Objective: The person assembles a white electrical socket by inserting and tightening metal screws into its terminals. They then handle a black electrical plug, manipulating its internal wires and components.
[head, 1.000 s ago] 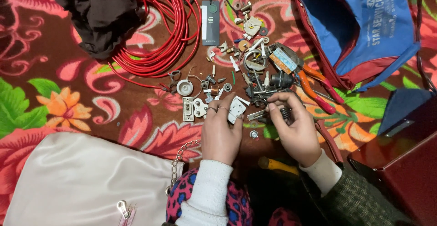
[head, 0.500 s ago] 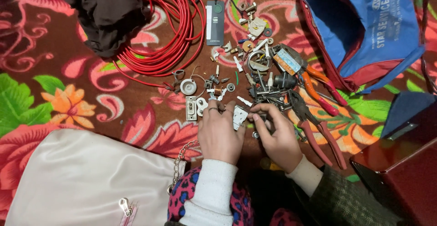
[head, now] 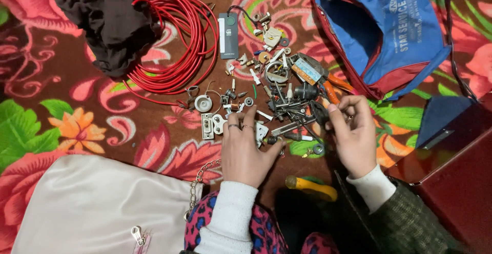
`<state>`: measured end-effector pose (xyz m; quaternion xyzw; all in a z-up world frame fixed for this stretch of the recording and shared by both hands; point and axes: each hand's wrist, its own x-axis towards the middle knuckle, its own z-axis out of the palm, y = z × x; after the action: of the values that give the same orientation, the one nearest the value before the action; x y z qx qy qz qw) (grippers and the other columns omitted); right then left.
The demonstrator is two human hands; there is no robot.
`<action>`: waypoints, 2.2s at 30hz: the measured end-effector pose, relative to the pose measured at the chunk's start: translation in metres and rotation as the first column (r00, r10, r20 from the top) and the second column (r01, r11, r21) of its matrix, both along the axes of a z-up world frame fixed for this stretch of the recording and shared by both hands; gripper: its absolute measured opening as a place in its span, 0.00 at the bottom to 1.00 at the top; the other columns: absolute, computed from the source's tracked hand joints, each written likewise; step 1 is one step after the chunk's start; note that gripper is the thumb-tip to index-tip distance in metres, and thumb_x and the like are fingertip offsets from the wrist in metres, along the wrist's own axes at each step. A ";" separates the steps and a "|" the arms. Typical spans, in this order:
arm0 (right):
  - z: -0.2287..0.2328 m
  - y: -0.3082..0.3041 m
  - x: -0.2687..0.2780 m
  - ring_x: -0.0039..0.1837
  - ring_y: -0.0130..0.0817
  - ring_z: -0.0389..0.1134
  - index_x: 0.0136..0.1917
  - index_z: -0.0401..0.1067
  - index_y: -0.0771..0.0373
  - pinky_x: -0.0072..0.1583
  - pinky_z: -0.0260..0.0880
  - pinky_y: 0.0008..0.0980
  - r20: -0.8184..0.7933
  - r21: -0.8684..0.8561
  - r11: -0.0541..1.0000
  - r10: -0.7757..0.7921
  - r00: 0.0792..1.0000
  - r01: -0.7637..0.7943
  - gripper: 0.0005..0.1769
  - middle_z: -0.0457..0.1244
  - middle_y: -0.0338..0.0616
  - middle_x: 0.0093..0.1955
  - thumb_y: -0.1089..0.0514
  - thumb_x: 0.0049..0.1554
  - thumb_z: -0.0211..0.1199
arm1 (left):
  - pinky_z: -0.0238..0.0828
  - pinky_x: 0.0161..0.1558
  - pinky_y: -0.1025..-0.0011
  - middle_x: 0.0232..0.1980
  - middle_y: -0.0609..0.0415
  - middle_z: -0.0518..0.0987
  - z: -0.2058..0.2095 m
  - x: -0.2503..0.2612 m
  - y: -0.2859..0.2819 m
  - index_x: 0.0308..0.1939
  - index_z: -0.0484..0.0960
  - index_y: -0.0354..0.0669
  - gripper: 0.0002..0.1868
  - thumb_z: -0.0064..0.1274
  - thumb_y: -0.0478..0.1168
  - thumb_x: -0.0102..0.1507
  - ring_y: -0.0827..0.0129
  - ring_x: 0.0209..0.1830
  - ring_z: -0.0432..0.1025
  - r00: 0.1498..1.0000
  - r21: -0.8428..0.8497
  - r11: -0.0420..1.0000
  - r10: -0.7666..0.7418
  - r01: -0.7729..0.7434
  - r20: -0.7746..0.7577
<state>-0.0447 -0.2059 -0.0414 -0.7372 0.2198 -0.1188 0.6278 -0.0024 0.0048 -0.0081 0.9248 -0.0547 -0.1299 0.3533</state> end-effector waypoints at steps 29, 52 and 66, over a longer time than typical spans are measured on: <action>0.002 -0.012 0.062 0.65 0.50 0.68 0.67 0.69 0.71 0.64 0.72 0.43 0.040 -0.374 0.910 0.211 0.977 -0.181 0.23 0.63 0.56 0.59 0.77 0.58 0.64 | 0.71 0.55 0.52 0.54 0.43 0.71 -0.014 0.009 0.002 0.57 0.77 0.36 0.20 0.57 0.38 0.62 0.44 0.57 0.71 0.986 -0.384 0.919 0.140 -0.093 0.095; 0.048 0.004 0.039 0.64 0.40 0.69 0.69 0.68 0.68 0.68 0.69 0.42 -0.143 0.320 0.945 0.124 0.982 -0.073 0.23 0.66 0.54 0.62 0.57 0.64 0.50 | 0.76 0.42 0.64 0.43 0.50 0.79 -0.012 0.005 -0.005 0.53 0.81 0.41 0.17 0.61 0.38 0.60 0.59 0.43 0.80 0.993 -0.460 0.885 0.105 -0.073 0.045; 0.017 0.055 0.026 0.45 0.28 0.57 0.55 0.66 0.69 0.40 0.53 0.20 -0.104 0.794 0.607 0.187 0.977 -0.031 0.11 0.58 0.43 0.44 0.66 0.63 0.45 | 0.79 0.37 0.73 0.47 0.55 0.79 -0.007 0.005 -0.011 0.56 0.84 0.54 0.24 0.69 0.41 0.55 0.66 0.40 0.80 0.991 -0.606 0.796 0.069 0.014 0.113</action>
<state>-0.0187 -0.1506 -0.0247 -0.4057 0.2588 0.0942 0.8715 0.0025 -0.0060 -0.0150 0.7706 -0.1026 -0.0406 0.6277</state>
